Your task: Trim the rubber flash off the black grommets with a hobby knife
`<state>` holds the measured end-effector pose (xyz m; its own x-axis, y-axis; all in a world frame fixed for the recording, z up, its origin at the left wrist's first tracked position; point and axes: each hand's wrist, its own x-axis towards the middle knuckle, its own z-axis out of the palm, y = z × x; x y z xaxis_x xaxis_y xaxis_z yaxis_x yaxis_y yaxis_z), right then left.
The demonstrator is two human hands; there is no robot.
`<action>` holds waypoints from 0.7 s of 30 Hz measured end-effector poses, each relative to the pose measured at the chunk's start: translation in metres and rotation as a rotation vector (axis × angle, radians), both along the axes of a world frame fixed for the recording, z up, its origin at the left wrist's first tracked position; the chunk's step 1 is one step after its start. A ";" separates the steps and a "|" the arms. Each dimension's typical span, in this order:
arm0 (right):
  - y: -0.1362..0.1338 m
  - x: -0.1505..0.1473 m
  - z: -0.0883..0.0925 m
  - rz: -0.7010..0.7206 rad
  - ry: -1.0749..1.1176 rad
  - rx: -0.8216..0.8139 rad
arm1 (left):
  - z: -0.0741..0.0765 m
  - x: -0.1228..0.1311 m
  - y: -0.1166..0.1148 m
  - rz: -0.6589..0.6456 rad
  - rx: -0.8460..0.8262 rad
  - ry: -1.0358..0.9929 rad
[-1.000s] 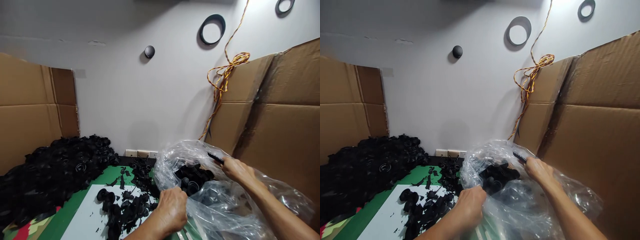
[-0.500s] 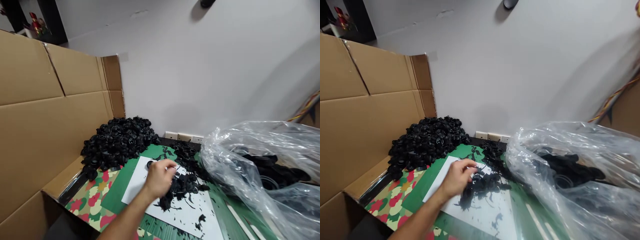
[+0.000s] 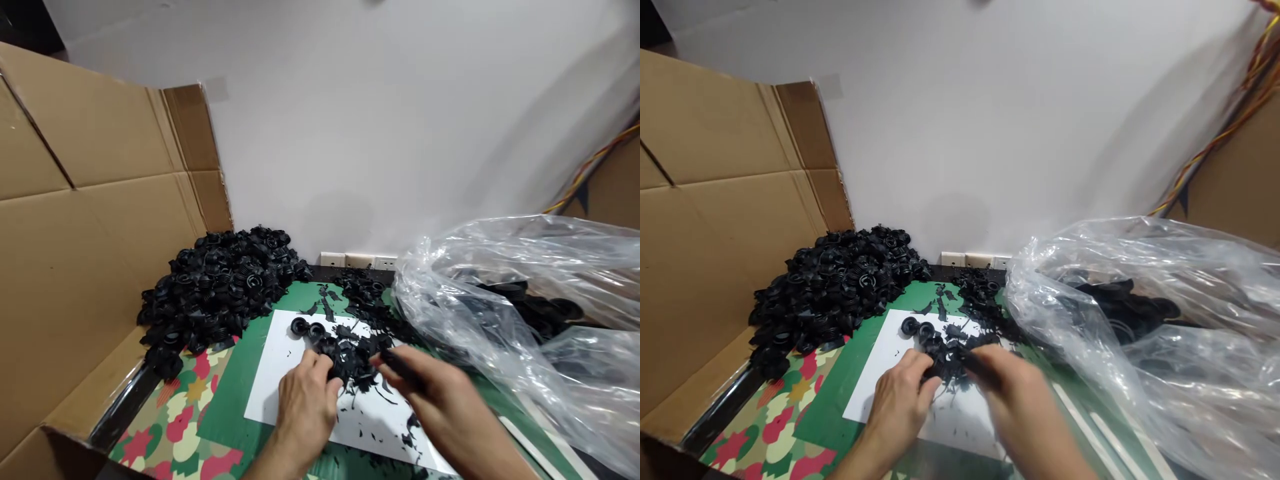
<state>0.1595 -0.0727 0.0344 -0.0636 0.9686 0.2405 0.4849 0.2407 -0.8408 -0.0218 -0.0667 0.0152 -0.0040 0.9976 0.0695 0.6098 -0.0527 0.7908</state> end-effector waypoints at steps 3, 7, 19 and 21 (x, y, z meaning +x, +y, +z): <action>0.004 -0.043 -0.004 0.026 0.129 -0.198 | -0.002 -0.013 0.007 0.028 -0.116 -0.309; 0.006 -0.064 -0.014 -0.031 0.282 -0.274 | -0.009 -0.017 0.005 0.081 -0.171 -0.655; 0.013 -0.076 -0.046 -0.191 -0.108 0.079 | -0.029 -0.005 0.009 0.184 0.101 -0.480; 0.017 -0.082 -0.051 -0.234 -0.085 0.171 | -0.028 -0.005 0.016 0.176 0.065 -0.555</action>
